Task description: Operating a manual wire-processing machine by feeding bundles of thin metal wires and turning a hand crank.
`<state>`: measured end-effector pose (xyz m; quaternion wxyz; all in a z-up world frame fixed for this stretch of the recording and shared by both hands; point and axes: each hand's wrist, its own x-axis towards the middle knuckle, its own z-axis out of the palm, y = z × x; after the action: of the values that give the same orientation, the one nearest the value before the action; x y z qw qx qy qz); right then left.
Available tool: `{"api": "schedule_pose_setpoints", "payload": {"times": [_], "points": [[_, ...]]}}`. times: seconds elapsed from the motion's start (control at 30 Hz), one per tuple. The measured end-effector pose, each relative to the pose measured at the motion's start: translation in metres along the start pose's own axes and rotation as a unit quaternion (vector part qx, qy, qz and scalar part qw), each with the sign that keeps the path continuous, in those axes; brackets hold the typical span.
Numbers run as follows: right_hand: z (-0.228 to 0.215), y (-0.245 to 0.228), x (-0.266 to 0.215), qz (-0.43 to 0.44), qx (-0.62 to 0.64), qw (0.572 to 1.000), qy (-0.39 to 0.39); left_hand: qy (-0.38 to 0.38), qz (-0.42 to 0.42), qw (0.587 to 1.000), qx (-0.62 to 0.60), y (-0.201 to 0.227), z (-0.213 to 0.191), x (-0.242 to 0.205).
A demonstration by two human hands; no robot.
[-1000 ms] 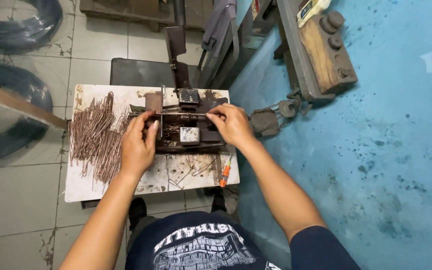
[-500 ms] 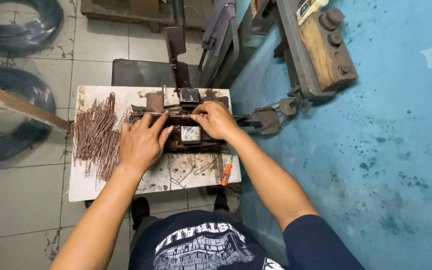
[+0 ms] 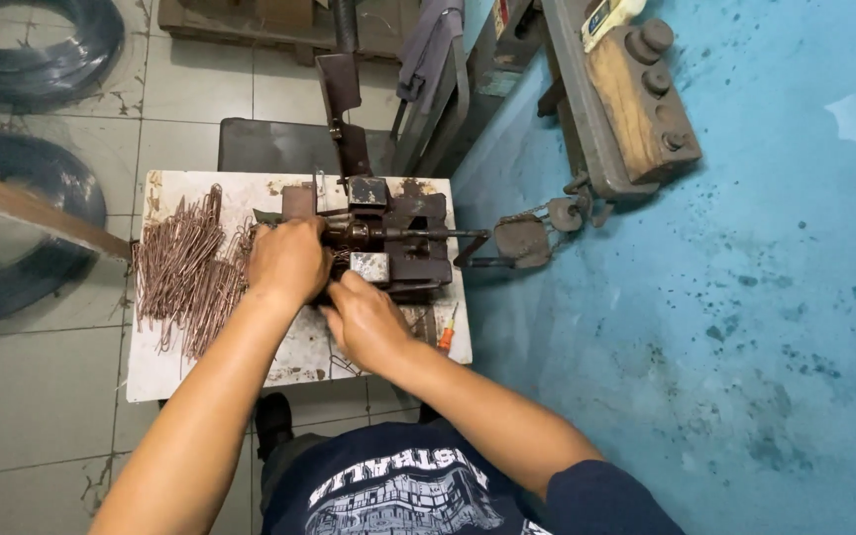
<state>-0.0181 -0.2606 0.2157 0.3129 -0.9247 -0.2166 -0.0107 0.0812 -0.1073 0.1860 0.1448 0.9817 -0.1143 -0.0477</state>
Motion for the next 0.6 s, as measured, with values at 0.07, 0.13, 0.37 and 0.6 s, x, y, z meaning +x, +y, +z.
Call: {"api": "schedule_pose_setpoints", "payload": {"times": [0.07,0.13,0.37,0.6], "points": [[-0.027,-0.003,-0.007,0.007,0.049,0.999,-0.003,0.023,0.014,1.0,0.016,0.003,0.011,0.0],[-0.05,0.012,-0.016,0.012,0.099,0.995,-0.01,0.045,0.022,0.998,0.03,0.005,0.016,-0.003],[-0.109,0.184,-0.035,0.308,0.053,0.937,0.157,0.126,0.047,0.991,0.022,0.012,0.008,-0.009],[-0.105,0.193,-0.01,0.301,-0.001,0.952,-0.063,0.125,0.05,0.991,0.015,0.009,0.015,-0.005]]}}
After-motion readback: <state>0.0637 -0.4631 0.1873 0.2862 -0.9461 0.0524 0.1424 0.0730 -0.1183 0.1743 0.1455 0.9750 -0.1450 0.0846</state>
